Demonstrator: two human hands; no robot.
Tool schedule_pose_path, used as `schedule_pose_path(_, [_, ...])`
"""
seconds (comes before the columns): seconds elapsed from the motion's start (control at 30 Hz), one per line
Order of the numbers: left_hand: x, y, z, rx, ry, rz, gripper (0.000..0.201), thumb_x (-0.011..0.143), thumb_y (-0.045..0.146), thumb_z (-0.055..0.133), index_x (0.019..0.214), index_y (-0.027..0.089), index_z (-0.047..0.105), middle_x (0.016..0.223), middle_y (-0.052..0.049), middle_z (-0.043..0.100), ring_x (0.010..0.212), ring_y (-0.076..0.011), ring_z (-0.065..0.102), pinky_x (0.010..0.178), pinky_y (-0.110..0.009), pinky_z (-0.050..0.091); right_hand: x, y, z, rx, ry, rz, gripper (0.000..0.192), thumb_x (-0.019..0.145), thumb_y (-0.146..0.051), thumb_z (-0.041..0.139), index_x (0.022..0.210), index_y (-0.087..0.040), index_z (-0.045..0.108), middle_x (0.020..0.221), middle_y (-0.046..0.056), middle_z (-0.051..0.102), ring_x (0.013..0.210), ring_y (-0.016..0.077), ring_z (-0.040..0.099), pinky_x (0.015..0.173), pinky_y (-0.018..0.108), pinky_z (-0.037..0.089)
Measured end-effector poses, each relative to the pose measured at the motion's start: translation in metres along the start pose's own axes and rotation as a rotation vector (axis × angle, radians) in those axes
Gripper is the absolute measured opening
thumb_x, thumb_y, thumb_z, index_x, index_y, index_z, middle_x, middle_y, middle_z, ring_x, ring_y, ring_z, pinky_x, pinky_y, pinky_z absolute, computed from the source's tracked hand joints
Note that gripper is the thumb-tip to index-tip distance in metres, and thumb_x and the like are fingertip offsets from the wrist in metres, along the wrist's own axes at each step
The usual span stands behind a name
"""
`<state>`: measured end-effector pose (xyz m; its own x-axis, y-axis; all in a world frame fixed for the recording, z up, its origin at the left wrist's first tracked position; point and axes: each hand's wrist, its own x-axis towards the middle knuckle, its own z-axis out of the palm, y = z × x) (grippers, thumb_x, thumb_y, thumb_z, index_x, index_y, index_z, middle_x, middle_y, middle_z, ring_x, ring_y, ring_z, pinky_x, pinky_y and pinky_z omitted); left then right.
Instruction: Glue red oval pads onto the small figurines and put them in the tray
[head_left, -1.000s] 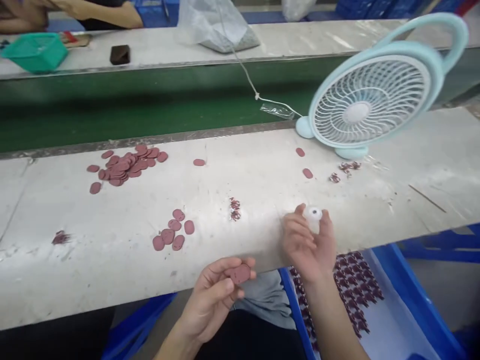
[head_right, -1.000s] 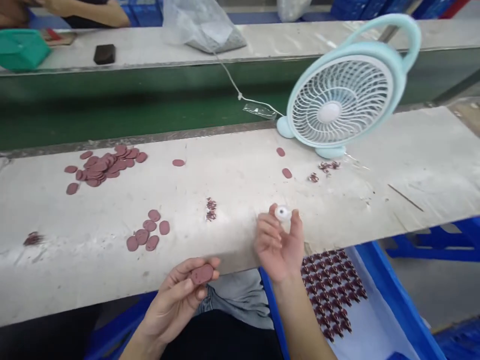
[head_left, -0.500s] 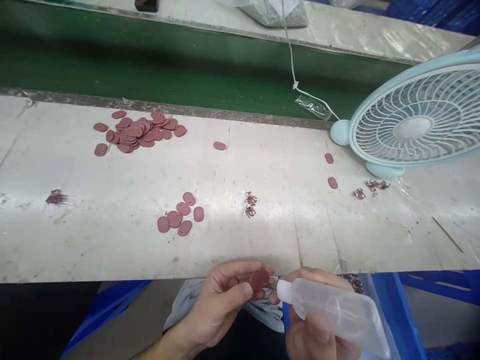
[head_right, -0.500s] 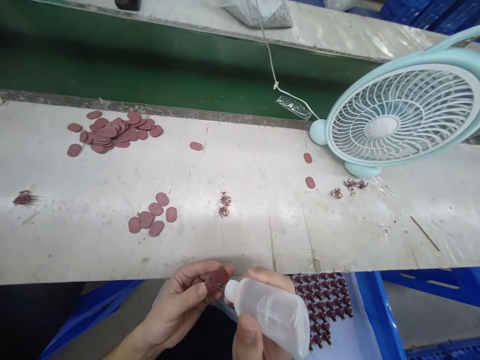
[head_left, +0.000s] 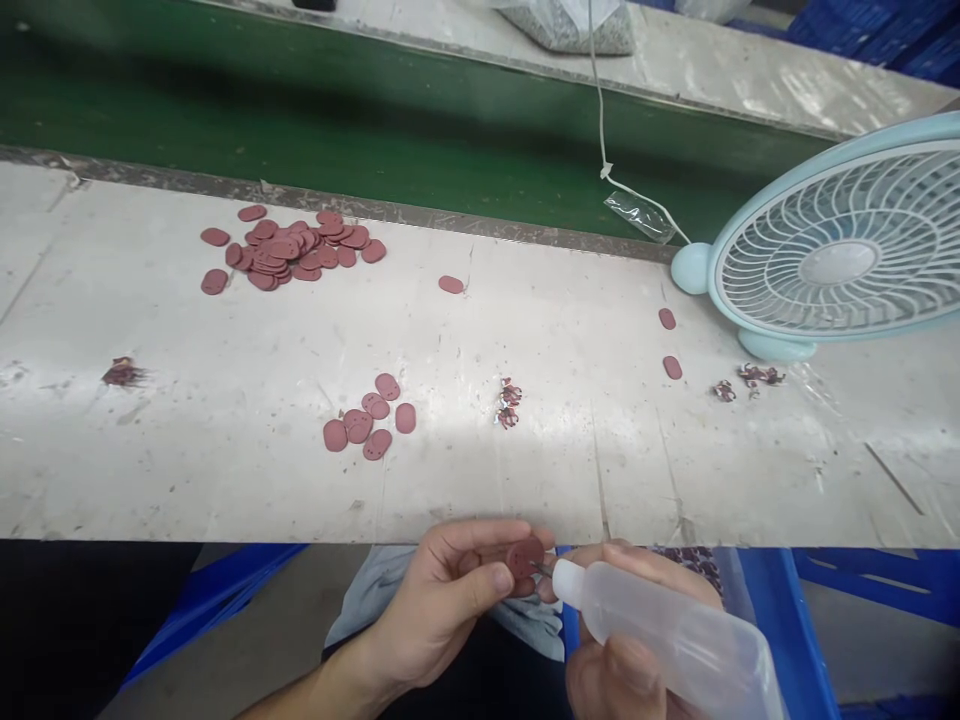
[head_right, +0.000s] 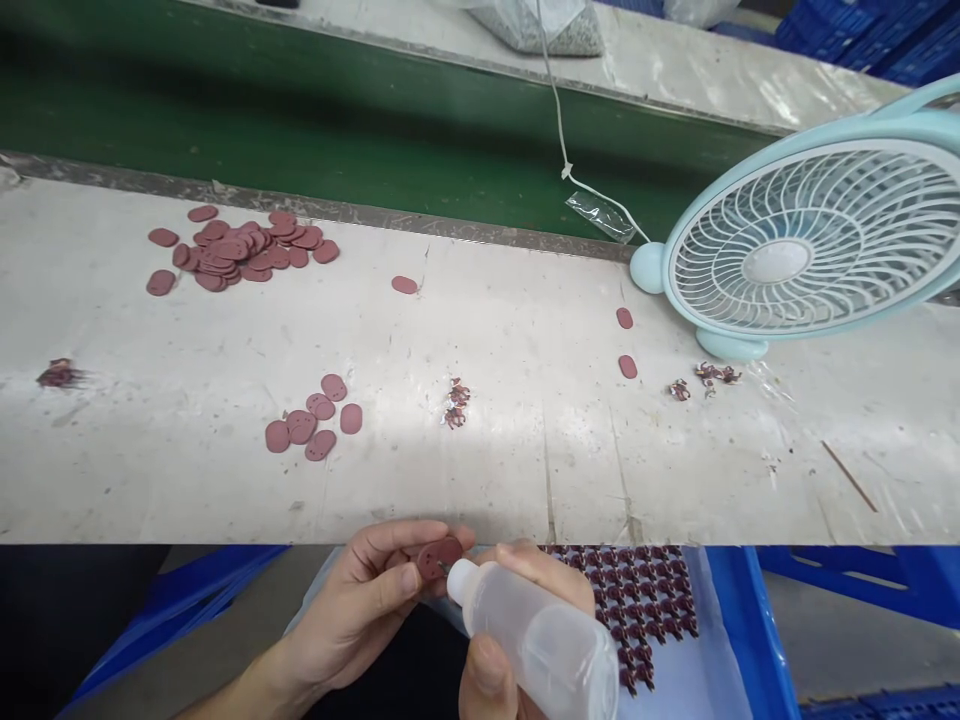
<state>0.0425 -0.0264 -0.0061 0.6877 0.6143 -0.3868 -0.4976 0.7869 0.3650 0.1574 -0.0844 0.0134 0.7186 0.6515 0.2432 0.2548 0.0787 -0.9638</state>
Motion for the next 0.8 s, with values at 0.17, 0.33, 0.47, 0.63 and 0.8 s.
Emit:
schedule_pose_path(0.17, [-0.002, 0.0, 0.001, -0.008, -0.019, -0.008, 0.022, 0.087, 0.019, 0.077, 0.109, 0.022, 0.079, 0.116, -0.009, 0.078, 0.089, -0.0164, 0.076, 0.084, -0.025, 0.06, 0.001, -0.003, -0.003, 0.022, -0.031, 0.019, 0.03, 0.093, -0.054, 0.06, 0.116, -0.036, 0.065, 0.082, 0.003, 0.064, 0.065, 0.0294, 0.058, 0.056, 0.044, 0.044])
schedule_pose_path(0.33, [-0.001, 0.001, 0.002, -0.022, -0.013, -0.019, 0.021, 0.087, 0.017, 0.077, 0.107, 0.023, 0.08, 0.114, -0.008, 0.079, 0.097, -0.0169, 0.075, 0.085, -0.022, 0.06, 0.003, -0.006, -0.002, 0.018, -0.003, -0.032, 0.031, 0.091, -0.055, 0.066, 0.113, -0.033, 0.069, 0.08, 0.004, 0.067, 0.062, 0.0284, 0.059, 0.052, 0.043, 0.047])
schedule_pose_path(0.47, [-0.003, -0.002, -0.004, 0.019, 0.008, -0.028, 0.023, 0.087, 0.022, 0.077, 0.11, 0.022, 0.079, 0.118, -0.011, 0.077, 0.098, -0.0187, 0.075, 0.085, -0.024, 0.059, 0.007, -0.013, -0.001, 0.095, -0.062, 0.095, 0.03, 0.091, -0.058, 0.064, 0.113, -0.037, 0.065, 0.074, 0.003, 0.066, 0.061, 0.0313, 0.061, 0.051, 0.045, 0.049])
schedule_pose_path(0.63, [-0.004, -0.004, -0.006, 0.012, 0.004, -0.044, 0.023, 0.088, 0.023, 0.076, 0.111, 0.023, 0.078, 0.118, -0.012, 0.077, 0.096, -0.0188, 0.075, 0.083, -0.025, 0.059, 0.01, -0.016, 0.0, 0.117, -0.076, 0.077, 0.03, 0.091, -0.058, 0.065, 0.111, -0.035, 0.065, 0.071, 0.001, 0.066, 0.061, 0.0303, 0.062, 0.053, 0.044, 0.05])
schedule_pose_path(0.8, [-0.002, -0.002, -0.002, -0.017, -0.015, -0.029, 0.022, 0.089, 0.02, 0.075, 0.11, 0.023, 0.079, 0.117, -0.009, 0.078, 0.095, -0.018, 0.076, 0.084, -0.024, 0.059, 0.006, -0.011, -0.002, 0.114, -0.087, 0.039, 0.03, 0.091, -0.053, 0.066, 0.111, -0.032, 0.066, 0.075, 0.002, 0.068, 0.064, 0.0276, 0.063, 0.052, 0.041, 0.052])
